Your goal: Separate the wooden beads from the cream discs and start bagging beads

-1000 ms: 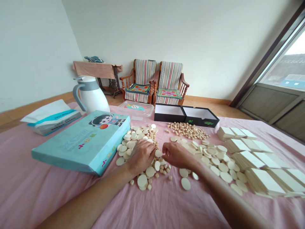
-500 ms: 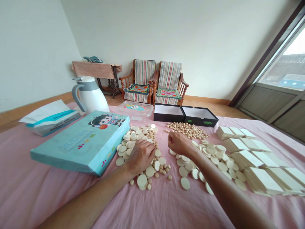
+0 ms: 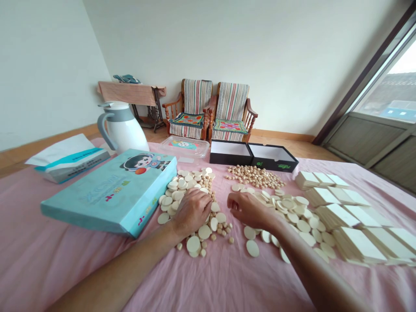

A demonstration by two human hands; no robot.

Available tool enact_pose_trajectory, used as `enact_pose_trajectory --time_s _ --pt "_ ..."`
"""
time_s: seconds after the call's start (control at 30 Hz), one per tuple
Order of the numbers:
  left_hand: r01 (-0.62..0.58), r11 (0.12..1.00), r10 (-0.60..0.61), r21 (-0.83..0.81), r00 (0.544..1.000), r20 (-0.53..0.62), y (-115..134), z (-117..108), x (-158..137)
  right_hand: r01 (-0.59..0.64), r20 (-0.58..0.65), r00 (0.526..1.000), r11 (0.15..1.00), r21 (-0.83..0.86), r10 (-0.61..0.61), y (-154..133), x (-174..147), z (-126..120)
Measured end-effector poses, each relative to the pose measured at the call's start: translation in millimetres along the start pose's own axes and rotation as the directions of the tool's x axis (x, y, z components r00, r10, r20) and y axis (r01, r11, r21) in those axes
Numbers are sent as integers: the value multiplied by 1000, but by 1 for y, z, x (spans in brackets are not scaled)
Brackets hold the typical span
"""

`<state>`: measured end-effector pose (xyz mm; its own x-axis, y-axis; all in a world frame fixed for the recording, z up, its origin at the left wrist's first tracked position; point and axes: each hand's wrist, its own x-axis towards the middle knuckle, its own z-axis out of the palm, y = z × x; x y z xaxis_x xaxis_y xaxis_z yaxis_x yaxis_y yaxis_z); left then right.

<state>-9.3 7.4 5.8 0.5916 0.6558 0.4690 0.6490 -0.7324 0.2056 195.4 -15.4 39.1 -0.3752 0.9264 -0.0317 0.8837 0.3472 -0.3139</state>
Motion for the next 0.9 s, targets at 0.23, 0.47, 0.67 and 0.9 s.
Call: enact_pose_trajectory --time_s 0.23,0.47,0.67,0.9 --pt "10 1000 -11 15 1000 14 1 1 1 109 111 989 987 -120 -96 -17 -19 8" --pt "-4 1000 4 22 1000 0 2 1 1 31 11 1000 988 -149 -30 -8 -12 -1" --pt "-6 998 5 67 1000 7 3 1 1 -272 -242 945 941 -204 220 20 16 -15" --pt "-17 998 17 66 1000 -6 4 1 0 -401 -454 843 898 -178 287 29 31 -8"
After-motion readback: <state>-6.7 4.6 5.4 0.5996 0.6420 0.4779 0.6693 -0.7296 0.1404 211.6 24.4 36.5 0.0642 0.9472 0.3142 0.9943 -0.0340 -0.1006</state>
